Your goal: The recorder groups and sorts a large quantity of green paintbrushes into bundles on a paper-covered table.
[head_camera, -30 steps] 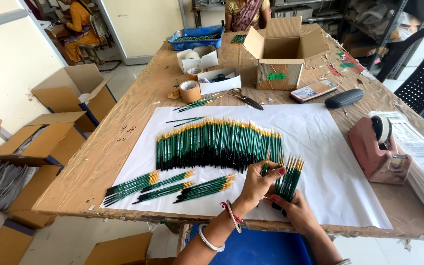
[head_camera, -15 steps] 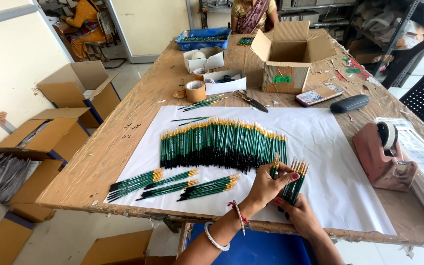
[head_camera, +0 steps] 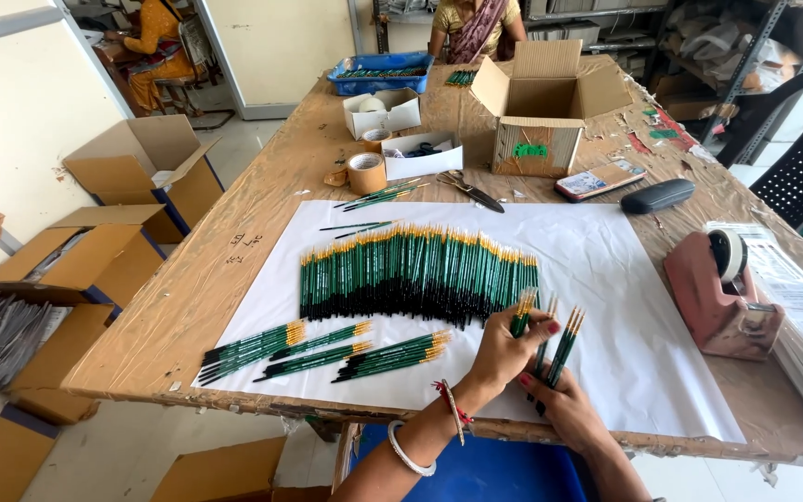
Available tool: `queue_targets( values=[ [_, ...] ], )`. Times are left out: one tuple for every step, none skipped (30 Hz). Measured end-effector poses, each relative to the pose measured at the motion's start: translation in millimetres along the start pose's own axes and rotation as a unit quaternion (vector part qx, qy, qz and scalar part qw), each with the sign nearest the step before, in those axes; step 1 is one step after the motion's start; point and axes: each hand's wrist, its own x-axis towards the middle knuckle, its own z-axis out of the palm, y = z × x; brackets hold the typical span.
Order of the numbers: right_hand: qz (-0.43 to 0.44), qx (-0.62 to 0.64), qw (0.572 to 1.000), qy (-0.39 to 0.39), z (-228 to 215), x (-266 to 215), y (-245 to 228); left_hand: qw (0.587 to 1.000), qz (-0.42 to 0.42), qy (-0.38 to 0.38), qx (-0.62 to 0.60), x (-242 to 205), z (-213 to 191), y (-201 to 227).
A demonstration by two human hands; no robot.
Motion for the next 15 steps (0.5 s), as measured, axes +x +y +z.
queue_targets(
  values=[
    [-0.027, 0.032, 0.999, -0.025, 5, -7, -16, 0.994, -0.034, 0.043, -0.100, 2, -1, 20],
    [-0.054, 0.064, 0.995, -0.051, 10, -14, -31, 0.974, -0.067, 0.087, -0.196, 3, -2, 39],
    [-0.054, 0.064, 0.995, -0.051, 5, -6, -13, 0.974, -0.067, 0.087, -0.196, 3, -4, 20],
    [-0.066, 0.066, 0.994, -0.061, 0, 3, 5, 0.954, -0.085, 0.050, -0.282, 3, -6, 2],
    [-0.078, 0.068, 0.992, -0.073, -5, 12, 22, 0.926, -0.101, 0.013, -0.364, 3, -8, -17],
    [-0.078, 0.067, 0.992, -0.074, -4, 9, 15, 0.926, -0.101, 0.014, -0.364, 3, -7, -8],
    [-0.049, 0.103, 0.990, -0.082, -1, 5, 8, 0.964, -0.086, -0.016, -0.250, 2, -6, 1],
    [-0.020, 0.139, 0.986, -0.090, 1, 2, 0, 0.988, -0.070, -0.045, -0.132, 1, -5, 10],
    [-0.020, 0.139, 0.986, -0.089, 2, 1, -2, 0.988, -0.070, -0.046, -0.132, 1, -4, 1],
    [-0.035, 0.125, 0.987, -0.098, 2, 0, -4, 0.991, -0.052, -0.031, -0.121, 1, -3, -8],
    [-0.051, 0.112, 0.987, -0.106, 3, -1, -7, 0.993, -0.033, -0.017, -0.109, 2, -2, -17],
    [-0.052, 0.112, 0.987, -0.105, 4, -4, -12, 0.993, -0.033, -0.019, -0.109, 2, -6, 8],
    [-0.037, 0.101, 0.991, -0.085, 5, -7, -17, 0.979, -0.109, -0.007, -0.169, 2, -9, 32],
    [-0.022, 0.090, 0.994, -0.065, 7, -10, -22, 0.956, -0.185, 0.008, -0.227, 3, -12, 57],
    [-0.021, 0.090, 0.994, -0.065, 6, -9, -20, 0.956, -0.186, 0.008, -0.228, 1, -13, 53]
  ],
)
